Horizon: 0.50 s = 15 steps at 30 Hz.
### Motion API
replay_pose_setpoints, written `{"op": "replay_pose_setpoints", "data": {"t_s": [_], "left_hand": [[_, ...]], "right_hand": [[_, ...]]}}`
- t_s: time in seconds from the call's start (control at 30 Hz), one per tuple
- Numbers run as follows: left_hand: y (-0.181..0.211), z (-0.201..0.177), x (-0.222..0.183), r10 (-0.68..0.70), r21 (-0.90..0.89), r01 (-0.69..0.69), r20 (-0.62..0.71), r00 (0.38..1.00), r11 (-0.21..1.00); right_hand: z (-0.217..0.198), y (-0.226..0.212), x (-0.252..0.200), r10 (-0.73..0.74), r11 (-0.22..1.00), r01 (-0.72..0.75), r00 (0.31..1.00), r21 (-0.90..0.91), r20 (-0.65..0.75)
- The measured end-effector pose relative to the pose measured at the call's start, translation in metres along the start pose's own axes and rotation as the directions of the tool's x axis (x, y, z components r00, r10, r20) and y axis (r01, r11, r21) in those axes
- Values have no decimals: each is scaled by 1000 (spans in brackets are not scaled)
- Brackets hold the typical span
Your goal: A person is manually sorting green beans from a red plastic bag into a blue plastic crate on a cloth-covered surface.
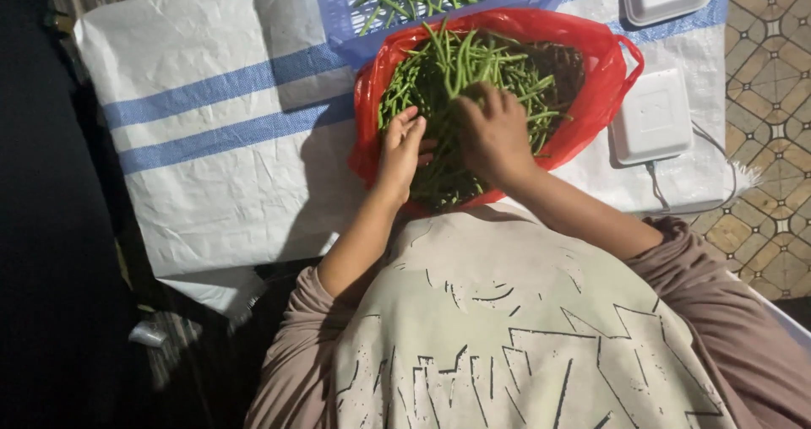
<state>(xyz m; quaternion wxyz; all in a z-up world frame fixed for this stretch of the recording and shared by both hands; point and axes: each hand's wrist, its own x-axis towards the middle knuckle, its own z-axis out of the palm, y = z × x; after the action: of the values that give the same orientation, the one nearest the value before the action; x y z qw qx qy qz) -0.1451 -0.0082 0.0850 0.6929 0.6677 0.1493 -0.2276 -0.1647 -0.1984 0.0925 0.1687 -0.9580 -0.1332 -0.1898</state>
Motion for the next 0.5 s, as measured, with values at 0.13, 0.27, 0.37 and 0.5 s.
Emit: {"op": "replay_pose_setpoints", "data": {"t_s": [0.13, 0.27, 0.37, 0.5], "left_hand": [[14, 7, -6, -51, -38, 51, 14, 999, 998], [3, 5, 2, -55, 6, 55, 16, 998, 998], [-7, 2, 9, -42, 50, 42, 5, 999, 998], [-6, 4, 9, -29, 59, 28, 5, 1000, 998]], "right_hand": [[-13, -22, -6, 42, 999, -43, 992, 8, 117], [-15, -32, -9, 39, 998, -48, 985, 47, 170], [-21, -43, -11, -24, 998, 18, 993, 54, 116], [-18, -46, -16, -70, 993, 56, 988, 100, 136]]}}
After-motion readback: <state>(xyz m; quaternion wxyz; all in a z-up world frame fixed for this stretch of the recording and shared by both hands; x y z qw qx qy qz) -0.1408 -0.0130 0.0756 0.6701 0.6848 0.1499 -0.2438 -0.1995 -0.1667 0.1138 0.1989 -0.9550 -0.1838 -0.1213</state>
